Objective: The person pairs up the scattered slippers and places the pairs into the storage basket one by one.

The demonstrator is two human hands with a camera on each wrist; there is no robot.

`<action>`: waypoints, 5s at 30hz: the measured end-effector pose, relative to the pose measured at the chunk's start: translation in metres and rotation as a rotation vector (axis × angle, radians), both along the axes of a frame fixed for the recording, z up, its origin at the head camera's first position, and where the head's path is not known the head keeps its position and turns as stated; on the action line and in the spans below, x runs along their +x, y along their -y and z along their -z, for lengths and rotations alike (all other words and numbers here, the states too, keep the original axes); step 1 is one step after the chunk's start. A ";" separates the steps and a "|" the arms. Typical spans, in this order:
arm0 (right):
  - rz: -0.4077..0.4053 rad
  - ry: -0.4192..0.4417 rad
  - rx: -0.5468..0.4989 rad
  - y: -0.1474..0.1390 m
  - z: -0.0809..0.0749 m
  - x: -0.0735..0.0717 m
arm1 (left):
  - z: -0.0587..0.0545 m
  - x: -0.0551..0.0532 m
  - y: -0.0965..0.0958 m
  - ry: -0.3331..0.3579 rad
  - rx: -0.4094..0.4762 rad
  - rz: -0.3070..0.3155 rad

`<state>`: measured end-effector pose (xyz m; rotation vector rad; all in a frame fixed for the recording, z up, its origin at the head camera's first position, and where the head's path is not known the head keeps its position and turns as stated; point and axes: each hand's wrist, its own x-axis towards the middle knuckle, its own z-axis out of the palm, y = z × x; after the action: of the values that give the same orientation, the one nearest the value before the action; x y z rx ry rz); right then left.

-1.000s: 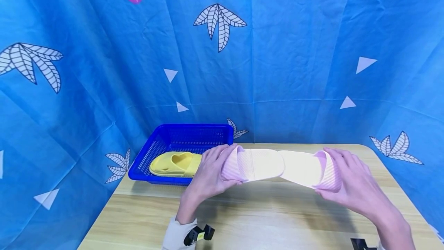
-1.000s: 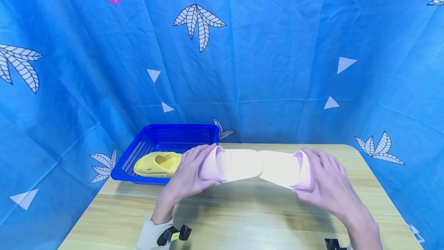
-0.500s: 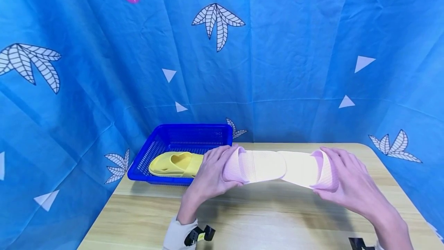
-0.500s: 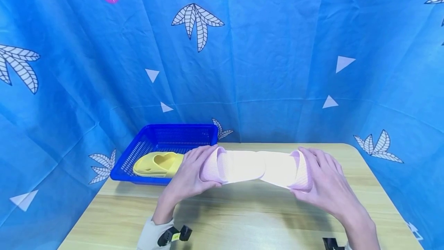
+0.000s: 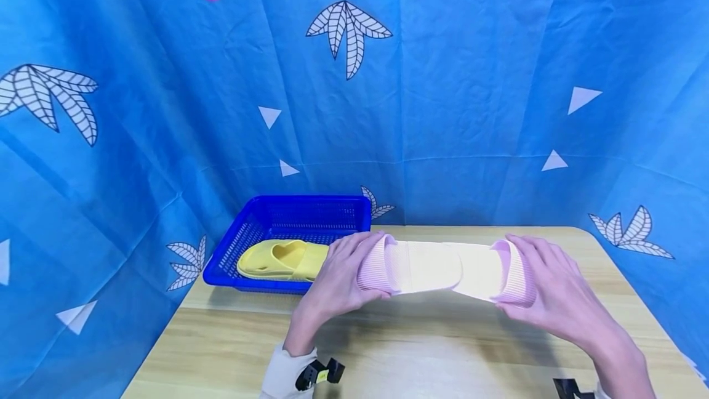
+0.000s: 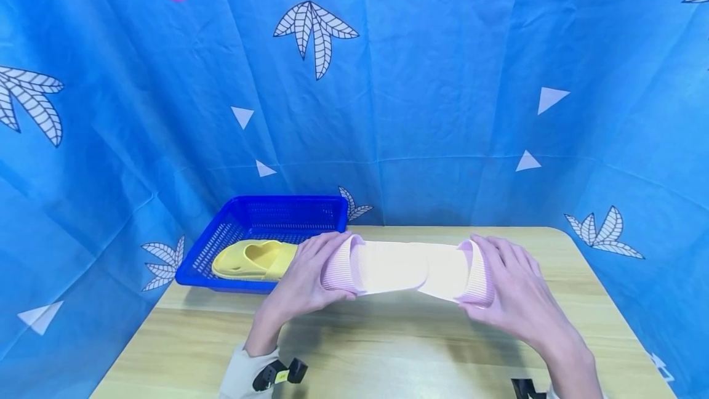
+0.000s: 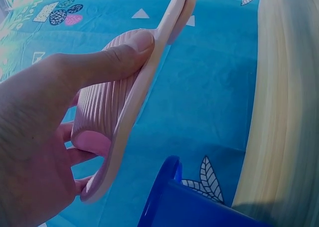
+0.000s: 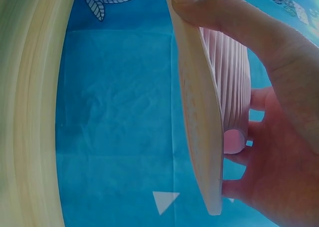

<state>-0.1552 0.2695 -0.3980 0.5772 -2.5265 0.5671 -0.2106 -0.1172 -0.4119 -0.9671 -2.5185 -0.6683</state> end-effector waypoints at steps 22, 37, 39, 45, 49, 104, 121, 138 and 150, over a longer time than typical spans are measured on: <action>-0.023 0.025 0.000 0.009 -0.001 0.002 | 0.003 0.001 -0.007 0.029 0.018 0.027; -0.043 0.021 0.032 0.018 -0.001 0.002 | 0.002 0.003 -0.012 0.033 -0.006 0.042; -0.047 0.023 0.031 0.019 -0.001 0.002 | 0.002 0.003 -0.012 0.035 -0.013 0.039; -0.051 0.028 0.031 0.021 0.000 0.001 | 0.002 0.004 -0.015 0.028 -0.024 0.037; -0.054 0.033 0.034 0.023 0.000 0.002 | 0.003 0.005 -0.018 0.032 -0.025 0.048; -0.133 0.076 0.046 0.050 0.011 0.004 | 0.013 0.013 -0.035 0.014 -0.079 0.078; -0.150 0.045 0.065 0.061 0.016 0.004 | 0.016 0.015 -0.044 -0.035 -0.092 0.094; -0.154 0.011 0.076 0.069 0.023 0.004 | 0.020 0.019 -0.051 -0.090 -0.079 0.099; -0.168 -0.034 0.094 0.073 0.023 0.004 | 0.023 0.022 -0.056 -0.099 -0.082 0.082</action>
<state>-0.1516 0.1960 -0.4211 0.8325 -2.4984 0.4943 -0.1884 -0.0611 -0.4346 -1.1098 -2.4476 -0.5302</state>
